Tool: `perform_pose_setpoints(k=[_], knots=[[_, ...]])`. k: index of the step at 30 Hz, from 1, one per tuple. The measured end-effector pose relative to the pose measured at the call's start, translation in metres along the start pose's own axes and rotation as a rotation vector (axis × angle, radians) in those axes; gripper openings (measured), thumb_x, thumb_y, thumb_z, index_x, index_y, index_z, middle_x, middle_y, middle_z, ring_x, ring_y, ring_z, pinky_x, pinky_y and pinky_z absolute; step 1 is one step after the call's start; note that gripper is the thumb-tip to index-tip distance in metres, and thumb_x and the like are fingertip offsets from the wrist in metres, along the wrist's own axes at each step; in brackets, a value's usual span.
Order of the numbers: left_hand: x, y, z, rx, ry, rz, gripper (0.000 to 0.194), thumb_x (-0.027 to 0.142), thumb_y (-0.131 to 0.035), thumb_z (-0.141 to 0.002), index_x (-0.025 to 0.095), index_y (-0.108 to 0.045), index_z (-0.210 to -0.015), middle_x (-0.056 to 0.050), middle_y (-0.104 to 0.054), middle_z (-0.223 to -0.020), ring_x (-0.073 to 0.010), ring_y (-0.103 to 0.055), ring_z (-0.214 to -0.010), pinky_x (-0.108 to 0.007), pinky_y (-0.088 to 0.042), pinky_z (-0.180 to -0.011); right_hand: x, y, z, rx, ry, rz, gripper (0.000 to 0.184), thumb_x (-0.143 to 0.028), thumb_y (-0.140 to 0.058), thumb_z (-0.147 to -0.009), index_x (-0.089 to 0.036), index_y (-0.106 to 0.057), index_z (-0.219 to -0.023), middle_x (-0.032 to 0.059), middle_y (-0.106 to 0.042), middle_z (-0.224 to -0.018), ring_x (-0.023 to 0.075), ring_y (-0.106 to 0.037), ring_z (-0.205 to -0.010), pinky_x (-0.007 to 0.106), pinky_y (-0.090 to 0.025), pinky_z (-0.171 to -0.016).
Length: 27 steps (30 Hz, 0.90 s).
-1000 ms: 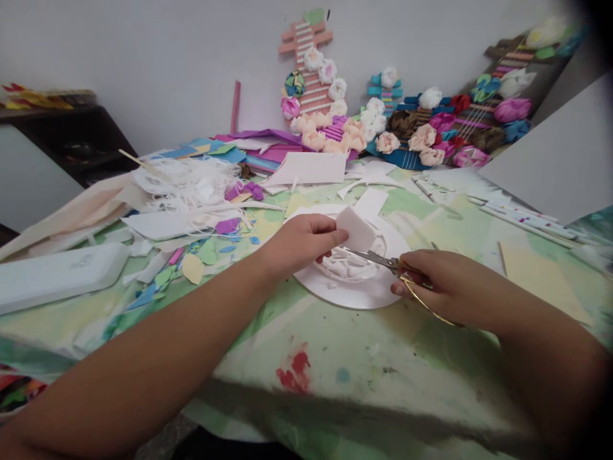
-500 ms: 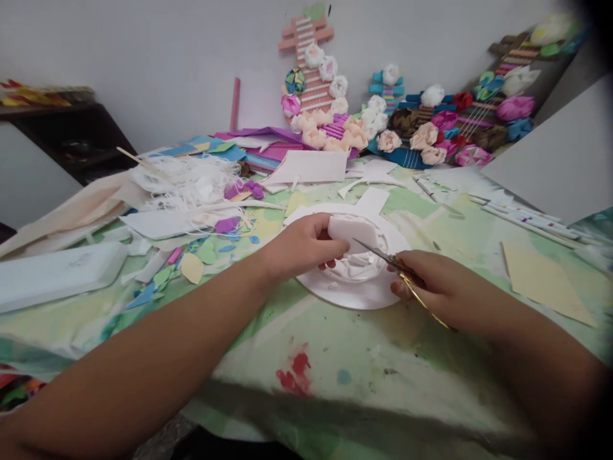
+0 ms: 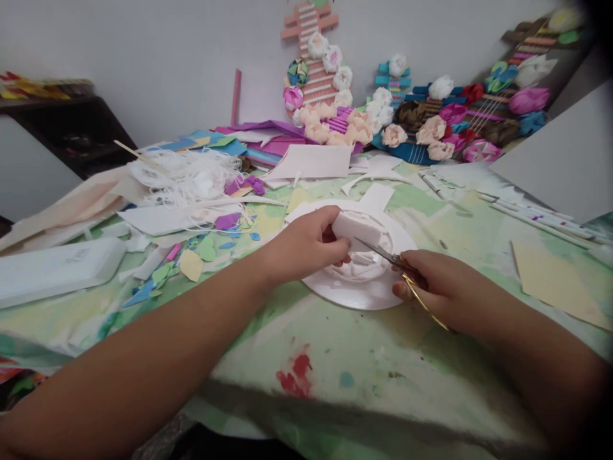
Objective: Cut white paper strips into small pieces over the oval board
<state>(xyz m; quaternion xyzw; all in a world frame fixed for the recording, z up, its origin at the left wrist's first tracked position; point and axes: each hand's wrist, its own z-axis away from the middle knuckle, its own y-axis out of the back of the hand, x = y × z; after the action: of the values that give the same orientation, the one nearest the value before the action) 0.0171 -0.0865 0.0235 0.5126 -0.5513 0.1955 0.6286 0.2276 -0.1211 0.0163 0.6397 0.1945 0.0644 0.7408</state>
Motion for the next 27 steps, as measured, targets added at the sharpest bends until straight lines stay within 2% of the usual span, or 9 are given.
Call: perform_pose_setpoints(k=[14,17,27], knots=[[0.0,0.001,0.001,-0.037,-0.01,-0.145,0.011,0.019,-0.045,-0.067,0.016,-0.047,-0.078,0.001,-0.055,-0.065,-0.0098,-0.054,-0.059,-0.022,-0.043,-0.052,-0.004,0.001,0.002,0.023,-0.009,-0.061,0.029,-0.047,-0.038,-0.074,-0.02,-0.038,-0.063,0.0002,-0.047,-0.061,0.0129,-0.041,-0.053,0.025,-0.03,-0.048],[0.002,-0.001,0.002,-0.045,0.018,-0.125,0.01,0.02,-0.045,-0.068,0.016,-0.047,-0.077,0.0,-0.056,-0.064,-0.0105,-0.055,-0.059,-0.023,-0.044,-0.053,-0.006,0.0,0.002,0.045,-0.027,-0.066,0.028,-0.044,-0.037,-0.074,-0.019,-0.038,-0.063,0.0003,-0.047,-0.061,0.013,-0.041,-0.054,0.025,-0.03,-0.049],[0.007,-0.006,0.003,-0.051,0.089,-0.041,0.006,0.021,-0.044,-0.068,0.016,-0.045,-0.072,-0.001,-0.06,-0.064,-0.0118,-0.057,-0.059,-0.024,-0.045,-0.054,-0.006,0.002,0.001,0.003,-0.049,-0.024,0.032,-0.047,-0.033,-0.076,-0.019,-0.04,-0.062,0.0023,-0.049,-0.061,0.0141,-0.043,-0.054,0.025,-0.029,-0.048]])
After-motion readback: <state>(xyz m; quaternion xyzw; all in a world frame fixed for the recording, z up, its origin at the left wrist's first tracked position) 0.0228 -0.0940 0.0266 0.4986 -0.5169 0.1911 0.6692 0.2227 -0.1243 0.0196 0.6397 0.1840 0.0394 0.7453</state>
